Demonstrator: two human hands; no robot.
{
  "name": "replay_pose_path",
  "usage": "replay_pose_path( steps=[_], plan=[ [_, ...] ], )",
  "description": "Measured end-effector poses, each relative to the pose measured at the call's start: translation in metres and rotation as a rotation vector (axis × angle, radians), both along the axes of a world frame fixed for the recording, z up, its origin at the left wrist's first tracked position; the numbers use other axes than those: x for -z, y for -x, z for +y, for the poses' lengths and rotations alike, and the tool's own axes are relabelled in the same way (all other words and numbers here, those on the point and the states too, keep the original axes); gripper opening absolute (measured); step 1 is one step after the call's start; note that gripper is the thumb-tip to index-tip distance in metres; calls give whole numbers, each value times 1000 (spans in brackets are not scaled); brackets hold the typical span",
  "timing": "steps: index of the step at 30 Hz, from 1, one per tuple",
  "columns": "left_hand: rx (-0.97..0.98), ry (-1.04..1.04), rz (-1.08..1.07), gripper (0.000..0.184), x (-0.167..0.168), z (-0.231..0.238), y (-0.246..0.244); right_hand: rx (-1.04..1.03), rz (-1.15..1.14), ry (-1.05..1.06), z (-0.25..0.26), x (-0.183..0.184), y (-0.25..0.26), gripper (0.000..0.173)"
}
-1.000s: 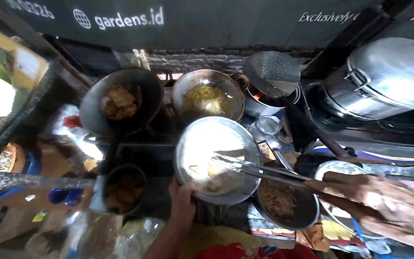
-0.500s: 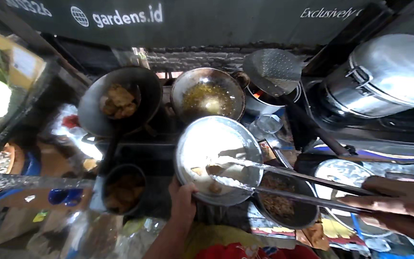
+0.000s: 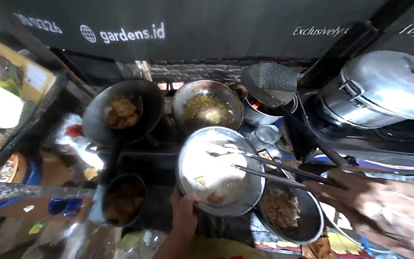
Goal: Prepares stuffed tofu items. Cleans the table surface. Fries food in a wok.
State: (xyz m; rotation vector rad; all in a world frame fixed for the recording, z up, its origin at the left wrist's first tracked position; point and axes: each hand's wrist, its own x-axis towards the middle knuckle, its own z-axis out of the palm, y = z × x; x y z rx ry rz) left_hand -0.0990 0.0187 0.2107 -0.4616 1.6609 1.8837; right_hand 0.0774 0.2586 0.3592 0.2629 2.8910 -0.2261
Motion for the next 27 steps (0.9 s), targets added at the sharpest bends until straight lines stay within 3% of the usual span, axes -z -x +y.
replay_pose_path(
  steps=[3, 8, 13, 21, 27],
  plan=[
    [4, -2, 0, 63, -1, 0, 0, -36, 74, 11, -9, 16, 7, 32],
    [-13, -23, -7, 64, 0, -1, -1, -28, 38, 134, 0, 4, -2, 33],
    [-29, -35, 3, 65, -1, 1, 0, -50, -3, 229, -7, 22, -9, 31],
    [-2, -35, 31, 66, 1, 2, -1, 7, 85, 209, -2, 25, -19, 30],
    [10, -15, 35, 66, 0, 1, -1, 31, 99, 370, 22, 24, -29, 30]
  ],
)
